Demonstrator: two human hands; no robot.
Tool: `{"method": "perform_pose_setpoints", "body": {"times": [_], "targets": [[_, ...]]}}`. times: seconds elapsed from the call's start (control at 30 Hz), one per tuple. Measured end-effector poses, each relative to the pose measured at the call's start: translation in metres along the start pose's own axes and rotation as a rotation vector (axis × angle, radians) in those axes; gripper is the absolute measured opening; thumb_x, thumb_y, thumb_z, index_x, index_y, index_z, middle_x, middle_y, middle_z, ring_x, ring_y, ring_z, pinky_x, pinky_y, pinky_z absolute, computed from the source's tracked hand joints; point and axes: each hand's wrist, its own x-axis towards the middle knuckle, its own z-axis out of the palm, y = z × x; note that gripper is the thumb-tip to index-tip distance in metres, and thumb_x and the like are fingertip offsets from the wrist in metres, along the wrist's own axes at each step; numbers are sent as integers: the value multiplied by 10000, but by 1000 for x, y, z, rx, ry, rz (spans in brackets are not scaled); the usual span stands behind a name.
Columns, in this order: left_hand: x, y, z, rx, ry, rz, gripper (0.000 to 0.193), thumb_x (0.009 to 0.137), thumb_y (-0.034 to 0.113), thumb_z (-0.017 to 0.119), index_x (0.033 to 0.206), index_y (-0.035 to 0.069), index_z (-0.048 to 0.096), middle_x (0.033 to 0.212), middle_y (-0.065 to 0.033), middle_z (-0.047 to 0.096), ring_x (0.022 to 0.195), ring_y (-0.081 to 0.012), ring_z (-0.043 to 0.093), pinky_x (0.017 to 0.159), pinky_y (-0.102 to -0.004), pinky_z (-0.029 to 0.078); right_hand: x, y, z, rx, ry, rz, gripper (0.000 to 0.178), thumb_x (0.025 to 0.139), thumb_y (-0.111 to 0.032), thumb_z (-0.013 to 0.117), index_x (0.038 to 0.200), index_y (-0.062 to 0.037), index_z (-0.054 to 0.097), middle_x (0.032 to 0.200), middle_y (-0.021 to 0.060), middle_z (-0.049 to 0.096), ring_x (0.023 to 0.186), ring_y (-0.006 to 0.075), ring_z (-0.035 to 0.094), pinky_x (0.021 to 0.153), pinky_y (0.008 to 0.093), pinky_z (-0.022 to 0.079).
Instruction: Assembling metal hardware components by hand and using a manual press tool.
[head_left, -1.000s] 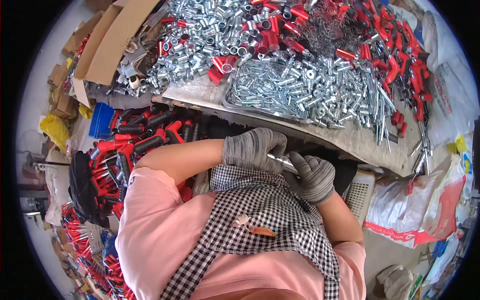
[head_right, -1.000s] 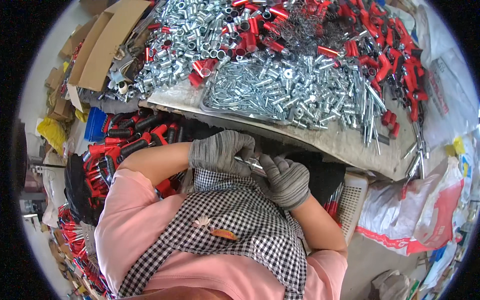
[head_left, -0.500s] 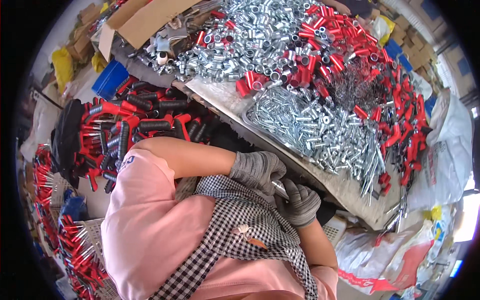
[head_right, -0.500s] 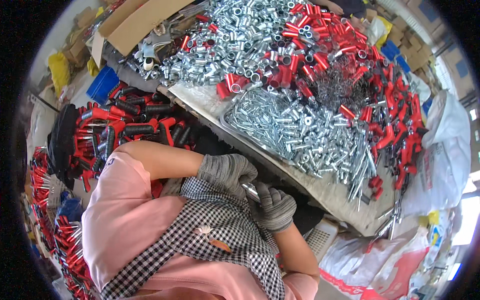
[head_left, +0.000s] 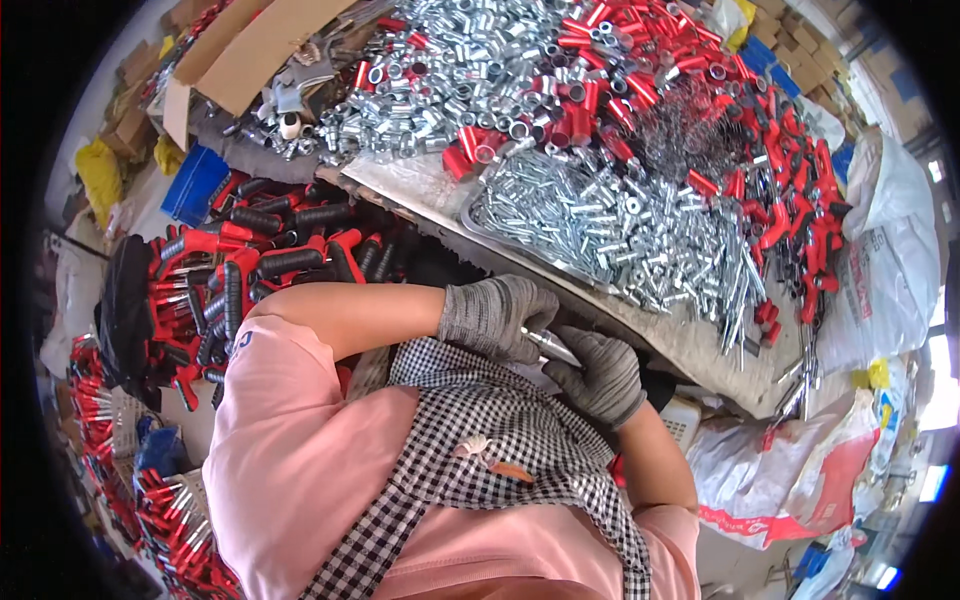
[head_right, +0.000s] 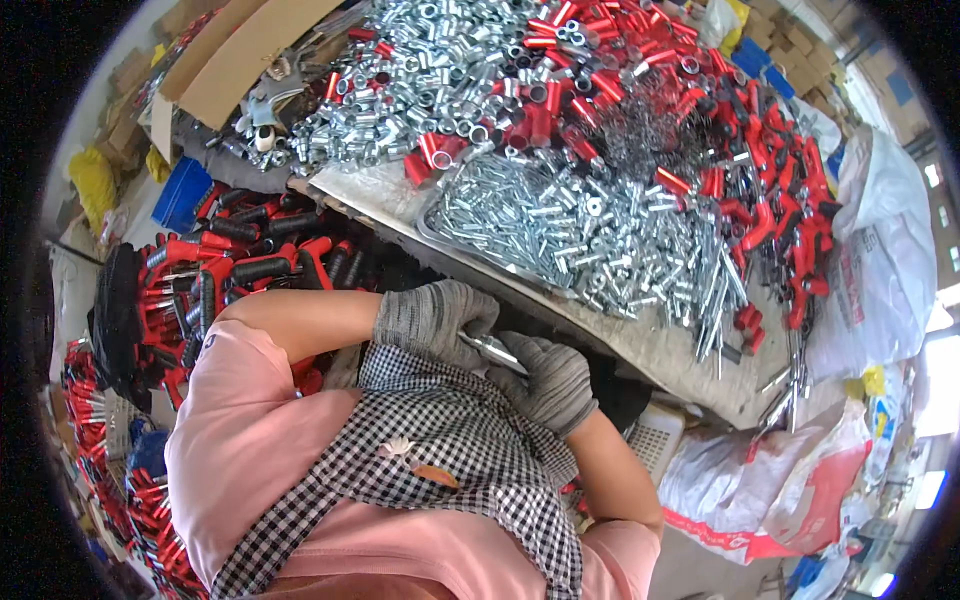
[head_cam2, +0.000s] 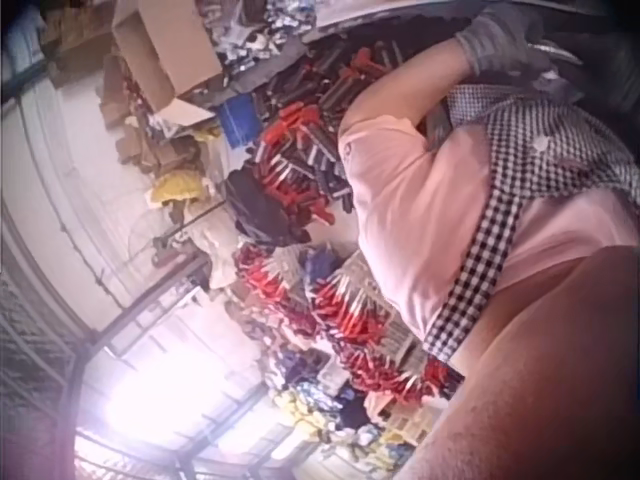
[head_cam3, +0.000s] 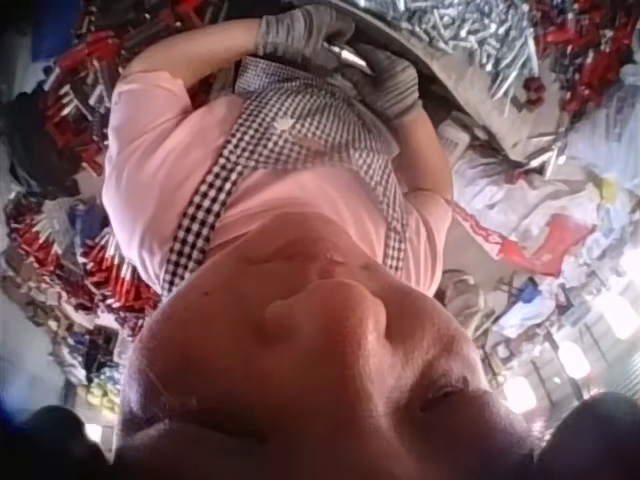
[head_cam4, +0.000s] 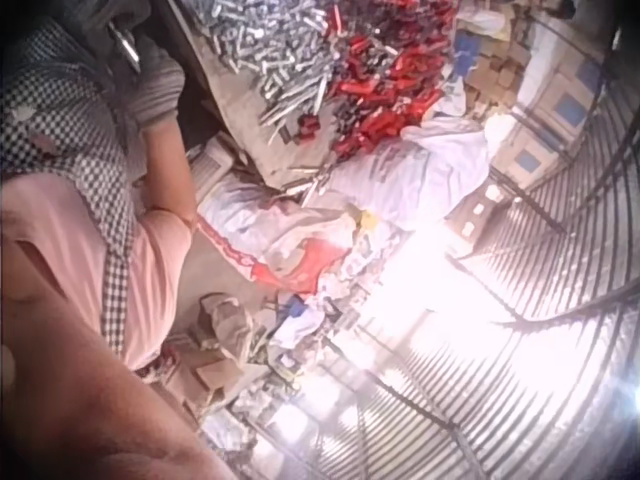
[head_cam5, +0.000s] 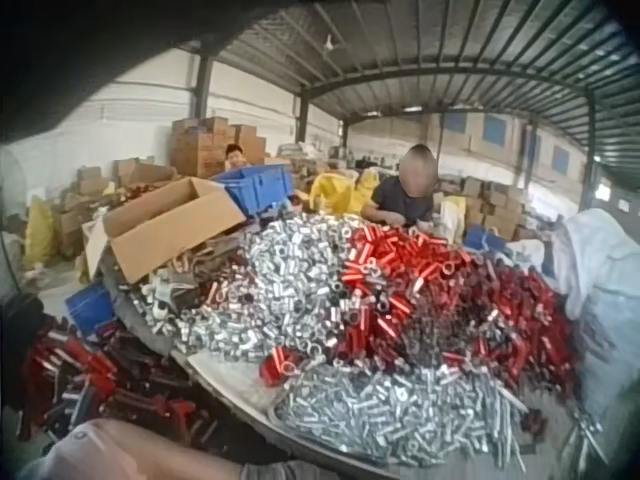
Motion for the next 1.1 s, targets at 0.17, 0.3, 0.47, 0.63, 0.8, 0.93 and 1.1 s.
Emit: {"method": "perform_pose_setpoints", "body": {"times": [0.17, 0.3, 0.47, 0.63, 0.8, 0.93, 1.1], "targets": [[1, 5, 1, 34, 217, 186, 424, 584, 284, 792, 852, 49, 562, 764, -135, 588, 714, -290, 589, 636, -379, 475, -15, -1, -5, -452, 272, -232, 480, 645, -201, 750, 1092, -98, 607, 852, 97, 618, 672, 288, 594, 590, 398, 471], [-7, 15, -1, 141, 257, 366, 424, 647, 251, 765, 955, 32, 572, 826, -122, 582, 729, -309, 580, 653, -413, 488, -13, 0, -10, -503, 470, -385, 567, 594, -206, 789, 1114, -80, 605, 818, 77, 611, 594, 247, 594, 487, 342, 462], [-2, -4, 8, 392, 341, 763, 338, 676, 227, 762, 927, 67, 603, 937, -111, 584, 785, -285, 587, 632, -373, 504, -18, -12, -25, -72, 310, -242, 563, 603, -247, 814, 1091, -48, 616, 804, 100, 636, 615, 261, 630, 501, 348, 490], [0, -1, 13, 284, 191, 777, 269, 725, 193, 642, 939, 44, 578, 886, -128, 570, 742, -296, 573, 617, -387, 500, -29, -12, -18, -275, 327, -255, 529, 599, -299, 816, 1024, -41, 635, 737, 100, 612, 542, 249, 583, 452, 346, 443], [1, -4, 11, 217, 16, 669, 199, 746, 180, 636, 887, 59, 565, 876, -118, 574, 724, -299, 571, 615, -392, 495, -31, -18, -13, -344, 382, -241, 512, 585, -306, 799, 1002, -58, 633, 712, 77, 586, 505, 227, 528, 439, 340, 382], [0, 11, -2, 147, -148, 504, 191, 738, 179, 656, 871, 69, 574, 869, -113, 581, 728, -307, 573, 632, -399, 497, -34, -20, -11, -419, 421, -224, 499, 587, -326, 788, 982, -71, 620, 745, 81, 593, 527, 224, 530, 460, 340, 373], [-1, 9, -3, 122, -140, 476, 216, 724, 180, 682, 891, 74, 595, 878, -107, 593, 744, -312, 584, 652, -398, 505, -28, -22, -11, -456, 477, -257, 508, 586, -328, 786, 991, -74, 614, 779, 93, 608, 545, 224, 542, 461, 338, 374]]}}
